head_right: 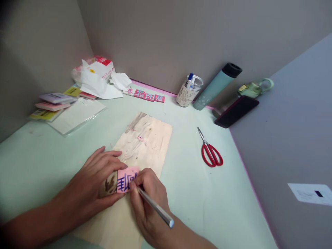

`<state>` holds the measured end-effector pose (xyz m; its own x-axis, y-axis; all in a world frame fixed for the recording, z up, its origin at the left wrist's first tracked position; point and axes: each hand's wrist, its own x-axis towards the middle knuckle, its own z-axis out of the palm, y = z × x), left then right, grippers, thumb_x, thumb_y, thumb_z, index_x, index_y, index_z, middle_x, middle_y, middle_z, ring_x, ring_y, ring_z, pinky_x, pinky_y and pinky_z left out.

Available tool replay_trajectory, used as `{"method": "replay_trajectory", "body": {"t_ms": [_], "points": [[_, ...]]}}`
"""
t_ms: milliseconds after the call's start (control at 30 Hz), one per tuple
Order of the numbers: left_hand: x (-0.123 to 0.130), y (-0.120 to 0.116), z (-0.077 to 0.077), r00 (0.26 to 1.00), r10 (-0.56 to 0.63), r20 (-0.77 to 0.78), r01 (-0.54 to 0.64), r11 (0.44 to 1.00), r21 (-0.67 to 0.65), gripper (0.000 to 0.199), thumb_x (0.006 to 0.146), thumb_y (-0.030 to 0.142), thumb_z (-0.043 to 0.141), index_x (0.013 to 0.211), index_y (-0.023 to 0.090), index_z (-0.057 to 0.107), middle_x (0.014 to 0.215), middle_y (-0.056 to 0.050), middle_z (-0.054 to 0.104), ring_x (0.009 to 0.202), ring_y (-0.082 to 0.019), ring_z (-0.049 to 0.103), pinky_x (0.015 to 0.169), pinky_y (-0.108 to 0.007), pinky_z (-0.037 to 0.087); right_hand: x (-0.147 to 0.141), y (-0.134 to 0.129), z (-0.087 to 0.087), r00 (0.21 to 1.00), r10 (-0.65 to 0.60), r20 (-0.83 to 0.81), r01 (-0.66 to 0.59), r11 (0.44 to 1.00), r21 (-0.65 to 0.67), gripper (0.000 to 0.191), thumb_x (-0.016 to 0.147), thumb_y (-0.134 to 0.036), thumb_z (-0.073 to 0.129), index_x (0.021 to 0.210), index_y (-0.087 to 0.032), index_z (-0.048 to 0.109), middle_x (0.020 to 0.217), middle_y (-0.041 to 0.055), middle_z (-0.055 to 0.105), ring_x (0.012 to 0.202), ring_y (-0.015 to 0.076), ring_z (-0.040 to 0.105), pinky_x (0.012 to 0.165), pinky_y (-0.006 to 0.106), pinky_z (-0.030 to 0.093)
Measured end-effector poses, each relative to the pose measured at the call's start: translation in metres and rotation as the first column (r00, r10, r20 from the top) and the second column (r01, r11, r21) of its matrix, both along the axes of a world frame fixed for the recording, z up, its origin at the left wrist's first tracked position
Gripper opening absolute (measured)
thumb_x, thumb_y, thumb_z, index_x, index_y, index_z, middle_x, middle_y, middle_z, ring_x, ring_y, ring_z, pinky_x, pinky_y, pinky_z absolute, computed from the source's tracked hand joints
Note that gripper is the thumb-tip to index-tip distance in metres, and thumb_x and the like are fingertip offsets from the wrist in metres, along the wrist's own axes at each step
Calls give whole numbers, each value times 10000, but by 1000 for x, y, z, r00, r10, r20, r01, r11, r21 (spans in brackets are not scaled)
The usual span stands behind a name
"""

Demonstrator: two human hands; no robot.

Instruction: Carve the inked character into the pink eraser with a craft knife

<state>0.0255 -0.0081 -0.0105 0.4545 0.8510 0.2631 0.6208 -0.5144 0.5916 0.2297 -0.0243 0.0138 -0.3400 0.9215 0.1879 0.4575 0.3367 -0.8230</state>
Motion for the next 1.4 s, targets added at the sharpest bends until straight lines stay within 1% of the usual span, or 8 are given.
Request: {"method": "replay_trajectory", "body": {"t_ms": [100, 200, 533, 733, 867, 1000, 1200, 1400], "points": [[0, 0, 0, 1000, -2, 4, 2, 1000, -1, 308, 852, 223, 692, 1123, 243, 545, 1070, -33, 652, 1286, -312, 518, 1178, -568, 188, 1, 1, 2, 1000, 17, 2, -17, 999, -42, 153, 1023, -137, 433, 926, -228, 509, 853, 30, 612, 736, 156, 606, 661, 287, 490], [1, 0, -1, 1000, 5, 4, -5, 1000, 2, 312, 848, 213, 689, 1123, 244, 545, 1076, -34, 654, 1286, -309, 520, 1183, -566, 181, 1, 0, 2, 1000, 5, 9, -4, 997, -72, 160, 1030, -162, 424, 911, -229, 509, 841, 29, 610, 723, 161, 603, 650, 293, 484], [-1, 1, -1, 1000, -11, -2, 11, 1000, 2, 332, 855, 213, 684, 1147, 245, 530, 1096, -36, 645, 1296, -305, 503, 1184, -579, 177, 3, 0, 3, 1000, 10, 16, -8, 993, -114, 175, 1040, -196, 415, 895, -227, 508, 826, 22, 595, 708, 161, 579, 647, 297, 471], [-1, 1, -1, 1000, -8, 0, 8, 1000, 4, 320, 853, 211, 679, 1136, 238, 531, 1082, -36, 642, 1290, -306, 508, 1181, -586, 183, 7, -3, 1, 1000, 25, -1, -25, 982, -189, 141, 1058, -230, 431, 932, -240, 494, 889, 25, 599, 762, 171, 582, 689, 307, 491], [0, 1, -1, 1000, -7, -4, 7, 1000, 8, 331, 851, 213, 677, 1145, 240, 525, 1094, -39, 646, 1293, -308, 508, 1177, -591, 182, 8, -5, -2, 1000, 5, -4, -6, 983, -186, 132, 1055, -231, 449, 939, -242, 511, 902, 35, 610, 774, 180, 588, 692, 310, 506], [1, 1, 0, 1000, -1, -5, 1, 1000, 2, 317, 857, 217, 676, 1138, 244, 531, 1094, -38, 649, 1291, -309, 511, 1179, -589, 185, 9, -6, -5, 999, -7, -50, -3, 982, -189, 124, 1055, -257, 467, 942, -249, 519, 914, 38, 621, 794, 184, 598, 697, 308, 518], [1, 1, 0, 1000, 6, 9, -6, 1000, 9, 317, 846, 203, 674, 1128, 243, 537, 1068, -38, 650, 1285, -313, 520, 1177, -595, 197, 7, -7, -8, 992, -72, -106, 52, 982, -183, 134, 1039, -293, 528, 913, -267, 564, 872, 50, 640, 770, 221, 605, 707, 371, 533], [1, 1, -1, 1000, -5, 1, 5, 1000, -6, 319, 844, 212, 666, 1135, 251, 540, 1084, -35, 660, 1292, -318, 524, 1181, -603, 199, 2, -9, -18, 965, -153, -213, 125, 982, -138, 191, 1058, -335, 498, 891, -244, 527, 841, 27, 616, 735, 176, 574, 678, 308, 505]]}}
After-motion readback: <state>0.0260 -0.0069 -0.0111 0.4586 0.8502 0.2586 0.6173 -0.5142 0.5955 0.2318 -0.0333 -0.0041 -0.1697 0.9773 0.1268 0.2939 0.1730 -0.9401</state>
